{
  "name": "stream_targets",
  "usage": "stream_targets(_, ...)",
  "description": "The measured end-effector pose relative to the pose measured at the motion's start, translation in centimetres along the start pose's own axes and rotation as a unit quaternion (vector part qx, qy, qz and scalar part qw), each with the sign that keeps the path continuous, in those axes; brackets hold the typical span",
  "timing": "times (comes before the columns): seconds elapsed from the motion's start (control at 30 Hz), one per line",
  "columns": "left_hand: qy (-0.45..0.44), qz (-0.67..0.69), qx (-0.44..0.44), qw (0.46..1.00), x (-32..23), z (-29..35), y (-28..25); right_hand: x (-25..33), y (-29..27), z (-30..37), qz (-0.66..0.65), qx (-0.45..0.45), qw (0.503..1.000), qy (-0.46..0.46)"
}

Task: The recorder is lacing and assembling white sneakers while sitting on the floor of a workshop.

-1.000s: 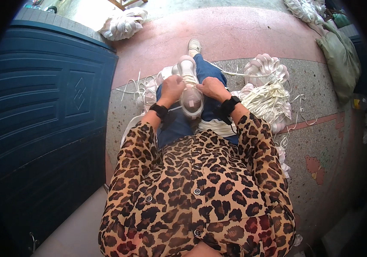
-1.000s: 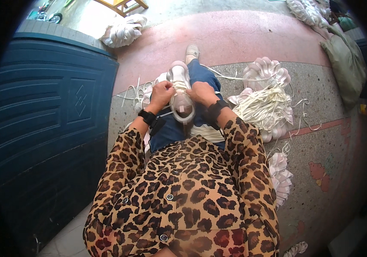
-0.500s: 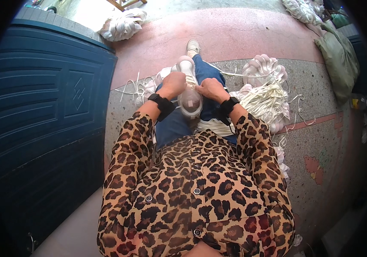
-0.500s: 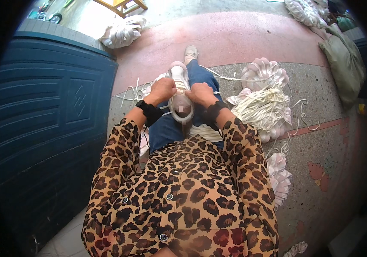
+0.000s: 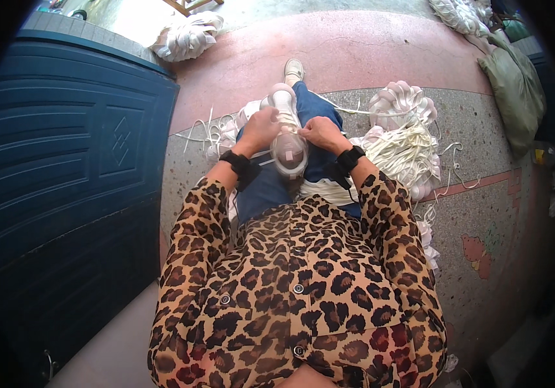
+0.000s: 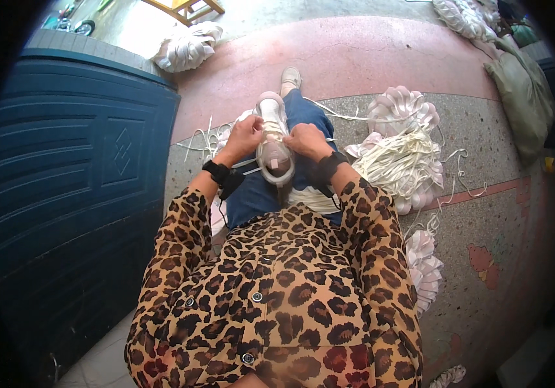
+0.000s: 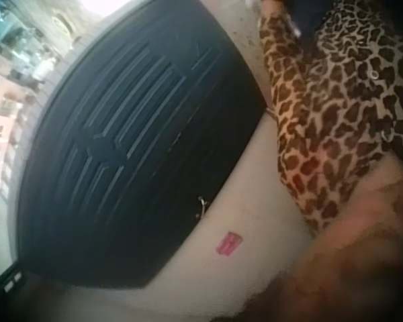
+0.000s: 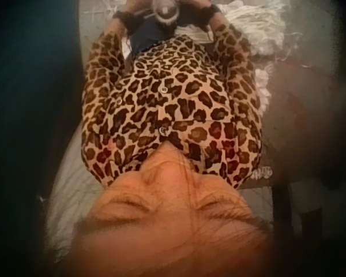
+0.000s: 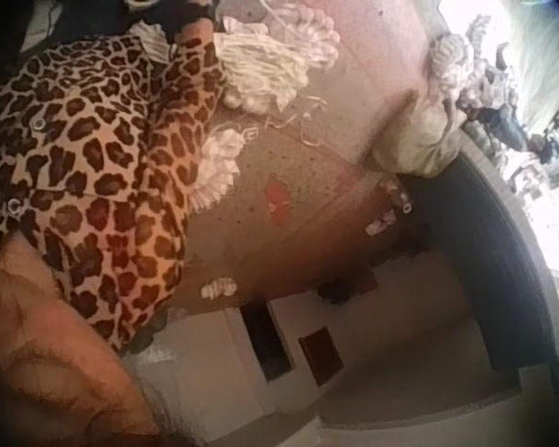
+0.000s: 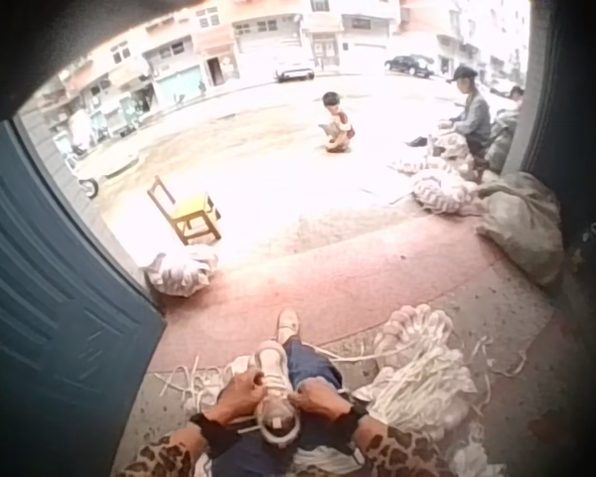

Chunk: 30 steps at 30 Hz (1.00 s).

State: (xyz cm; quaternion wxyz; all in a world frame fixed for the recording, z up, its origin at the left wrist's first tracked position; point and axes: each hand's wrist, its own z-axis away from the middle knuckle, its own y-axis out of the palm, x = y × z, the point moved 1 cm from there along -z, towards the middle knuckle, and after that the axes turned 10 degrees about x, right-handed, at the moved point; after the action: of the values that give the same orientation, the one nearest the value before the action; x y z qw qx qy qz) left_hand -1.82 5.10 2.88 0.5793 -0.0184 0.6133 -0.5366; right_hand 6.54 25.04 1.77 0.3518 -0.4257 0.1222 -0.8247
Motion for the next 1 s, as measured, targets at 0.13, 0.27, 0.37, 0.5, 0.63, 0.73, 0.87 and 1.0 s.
stream_targets(0.13,-0.054,-0.010,0.077,0.995,-0.7,-1.6,-1.3,0.3,0.1,0.0,0.014,-0.008,1.000,-0.003)
stream_targets(0.27,-0.094,-0.193,0.149,0.965,-2.7,-2.1,-1.2,0.2,0.0,0.4,0.008,-0.009,1.000,-0.010)
stream_targets(0.37,-0.076,-0.229,0.150,0.959,-3.2,-2.0,-1.2,0.2,-0.2,0.4,0.005,-0.003,1.000,-0.010)
stream_targets(0.5,0.073,-0.319,0.073,0.942,-2.6,-0.8,-0.9,0.4,-0.3,0.4,0.002,-0.002,1.000,-0.005)
stream_targets(0.63,0.107,-0.286,-0.048,0.951,-0.7,-0.3,0.1,0.4,-0.2,0.6,-0.004,-0.011,1.000,-0.007)
stream_targets(0.73,0.024,-0.169,-0.106,0.980,0.8,-0.7,0.3,0.5,-0.3,0.7,-0.008,-0.005,1.000,-0.006)
stream_targets(0.87,0.005,0.077,-0.030,0.997,1.5,-1.0,-0.1,0.3,-0.3,0.4,0.004,-0.005,1.000,-0.011)
stream_targets(1.0,-0.028,0.274,0.090,0.957,2.3,-0.6,-1.5,0.8,-0.4,0.7,-0.002,-0.001,1.000,-0.013)
